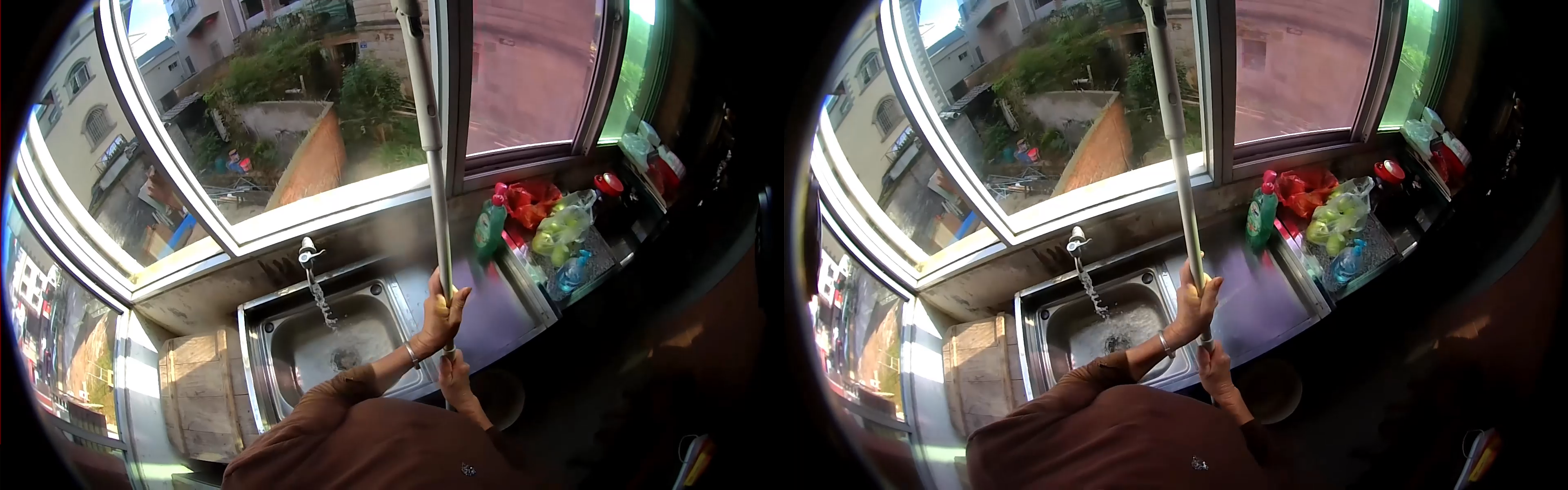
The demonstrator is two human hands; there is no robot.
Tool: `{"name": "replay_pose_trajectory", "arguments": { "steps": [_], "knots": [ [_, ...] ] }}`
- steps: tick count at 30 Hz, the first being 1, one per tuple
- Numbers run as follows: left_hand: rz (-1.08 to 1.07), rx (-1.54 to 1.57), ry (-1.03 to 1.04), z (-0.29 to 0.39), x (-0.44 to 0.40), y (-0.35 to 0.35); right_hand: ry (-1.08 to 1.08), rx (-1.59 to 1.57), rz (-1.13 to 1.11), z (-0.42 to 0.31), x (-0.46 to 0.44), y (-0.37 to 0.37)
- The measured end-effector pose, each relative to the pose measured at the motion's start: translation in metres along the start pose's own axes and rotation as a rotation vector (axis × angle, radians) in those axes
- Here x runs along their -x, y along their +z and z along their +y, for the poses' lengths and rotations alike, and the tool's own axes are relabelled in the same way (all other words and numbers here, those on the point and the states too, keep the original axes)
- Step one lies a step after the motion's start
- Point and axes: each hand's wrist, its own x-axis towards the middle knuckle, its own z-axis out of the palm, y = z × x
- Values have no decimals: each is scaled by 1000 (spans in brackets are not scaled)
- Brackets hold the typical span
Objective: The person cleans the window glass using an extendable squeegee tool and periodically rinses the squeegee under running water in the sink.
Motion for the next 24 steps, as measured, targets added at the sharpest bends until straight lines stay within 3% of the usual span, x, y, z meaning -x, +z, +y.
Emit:
{"name": "replay_pose_trajectory", "arguments": {
  "steps": [9, 13, 18, 24],
  "knots": [
    [-130, 9, -255, -71, 126, 35, 185, 39, -141, 93, 97, -46],
    [-224, 12, -414, -83, 175, 28, 313, 133, -84, 137, 163, -35],
    [-381, 162, -617, -99, 226, 27, 409, 177, -67, 131, 196, -45],
    [-458, 291, -674, -89, 226, 17, 372, 204, -62, 110, 200, -56]
  ]
}}
